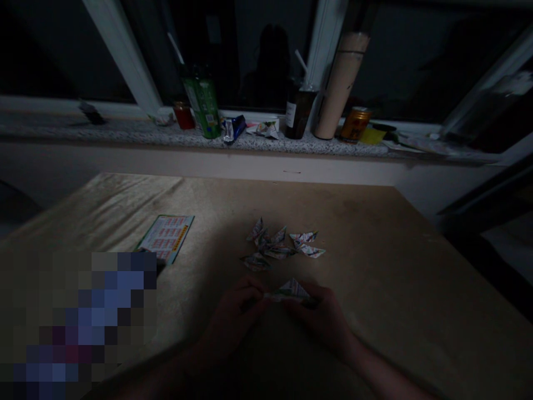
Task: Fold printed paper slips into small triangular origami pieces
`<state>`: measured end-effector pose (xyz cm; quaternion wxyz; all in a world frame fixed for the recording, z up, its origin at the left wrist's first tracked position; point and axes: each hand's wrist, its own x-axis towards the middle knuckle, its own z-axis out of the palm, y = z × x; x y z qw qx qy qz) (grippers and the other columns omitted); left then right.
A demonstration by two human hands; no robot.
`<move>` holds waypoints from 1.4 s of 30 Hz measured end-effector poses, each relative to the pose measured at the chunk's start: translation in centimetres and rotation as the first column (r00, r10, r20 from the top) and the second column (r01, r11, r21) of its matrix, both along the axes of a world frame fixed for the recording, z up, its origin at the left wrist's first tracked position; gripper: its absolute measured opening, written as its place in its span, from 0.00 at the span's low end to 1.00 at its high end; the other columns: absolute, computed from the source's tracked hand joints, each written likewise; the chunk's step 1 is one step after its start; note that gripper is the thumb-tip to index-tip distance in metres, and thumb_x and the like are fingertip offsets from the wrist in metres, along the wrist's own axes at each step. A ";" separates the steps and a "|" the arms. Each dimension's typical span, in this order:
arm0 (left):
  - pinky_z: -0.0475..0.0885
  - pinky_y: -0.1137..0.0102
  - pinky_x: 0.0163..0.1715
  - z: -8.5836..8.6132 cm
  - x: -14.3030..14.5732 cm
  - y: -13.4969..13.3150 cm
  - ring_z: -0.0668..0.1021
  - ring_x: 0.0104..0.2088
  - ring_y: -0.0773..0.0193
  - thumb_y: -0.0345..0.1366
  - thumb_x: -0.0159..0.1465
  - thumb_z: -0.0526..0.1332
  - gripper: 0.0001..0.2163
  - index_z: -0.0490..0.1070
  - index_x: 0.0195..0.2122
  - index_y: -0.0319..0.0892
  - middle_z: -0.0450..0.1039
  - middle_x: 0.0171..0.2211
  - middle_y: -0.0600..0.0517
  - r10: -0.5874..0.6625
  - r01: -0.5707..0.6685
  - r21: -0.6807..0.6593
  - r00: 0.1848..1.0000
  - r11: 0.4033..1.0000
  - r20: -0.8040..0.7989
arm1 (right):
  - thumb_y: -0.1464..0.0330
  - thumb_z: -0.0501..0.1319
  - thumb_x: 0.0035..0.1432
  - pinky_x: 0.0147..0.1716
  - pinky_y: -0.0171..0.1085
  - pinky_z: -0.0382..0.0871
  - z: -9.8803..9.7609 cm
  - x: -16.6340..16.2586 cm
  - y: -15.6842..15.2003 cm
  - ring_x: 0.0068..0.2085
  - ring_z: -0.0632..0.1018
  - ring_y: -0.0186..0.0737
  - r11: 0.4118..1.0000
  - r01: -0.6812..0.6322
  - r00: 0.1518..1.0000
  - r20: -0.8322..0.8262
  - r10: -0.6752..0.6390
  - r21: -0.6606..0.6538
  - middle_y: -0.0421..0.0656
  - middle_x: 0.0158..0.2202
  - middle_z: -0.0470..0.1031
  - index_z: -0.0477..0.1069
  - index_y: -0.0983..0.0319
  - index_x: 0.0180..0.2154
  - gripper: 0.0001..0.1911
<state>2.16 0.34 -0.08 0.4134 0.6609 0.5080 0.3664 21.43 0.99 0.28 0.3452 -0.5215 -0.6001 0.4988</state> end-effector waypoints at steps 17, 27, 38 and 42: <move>0.67 0.71 0.42 0.5 -0.1 0.4 0.72 0.40 0.62 0.33 0.56 0.62 0.08 0.69 0.20 0.42 0.68 0.37 0.51 0.067 -0.067 -0.006 0.998 0.998 -0.007 | 0.64 0.64 0.48 0.26 0.34 0.68 -0.4 0.3 0.3 0.28 0.76 0.41 0.996 0.039 0.997 -0.071 -0.044 -0.075 0.44 0.28 0.78 0.77 0.66 0.33 0.12; 0.66 0.67 0.49 0.1 0.2 0.3 0.70 0.49 0.58 0.35 0.58 0.63 0.03 0.76 0.29 0.44 0.67 0.48 0.50 -0.011 0.011 0.014 1.000 1.000 -0.020 | 0.61 0.65 0.46 0.27 0.33 0.68 -0.4 -0.2 -0.2 0.29 0.76 0.41 0.995 0.042 0.995 -0.085 -0.050 -0.092 0.43 0.28 0.78 0.78 0.65 0.31 0.13; 0.63 0.66 0.52 0.4 0.1 0.3 0.69 0.50 0.57 0.34 0.57 0.63 0.04 0.77 0.33 0.44 0.68 0.47 0.49 -0.010 0.010 0.002 1.000 1.000 0.007 | 0.63 0.65 0.46 0.24 0.31 0.65 -0.5 0.1 0.2 0.28 0.73 0.39 0.996 0.082 0.996 -0.017 -0.083 -0.039 0.41 0.25 0.75 0.76 0.65 0.26 0.11; 0.63 0.66 0.52 0.7 0.4 0.2 0.69 0.50 0.57 0.35 0.57 0.63 0.06 0.78 0.35 0.45 0.67 0.49 0.50 -0.033 0.034 -0.053 0.999 0.998 0.029 | 0.62 0.65 0.46 0.25 0.32 0.65 -0.7 0.1 0.2 0.27 0.73 0.38 0.996 0.045 0.997 -0.056 -0.049 -0.076 0.42 0.24 0.74 0.77 0.65 0.27 0.12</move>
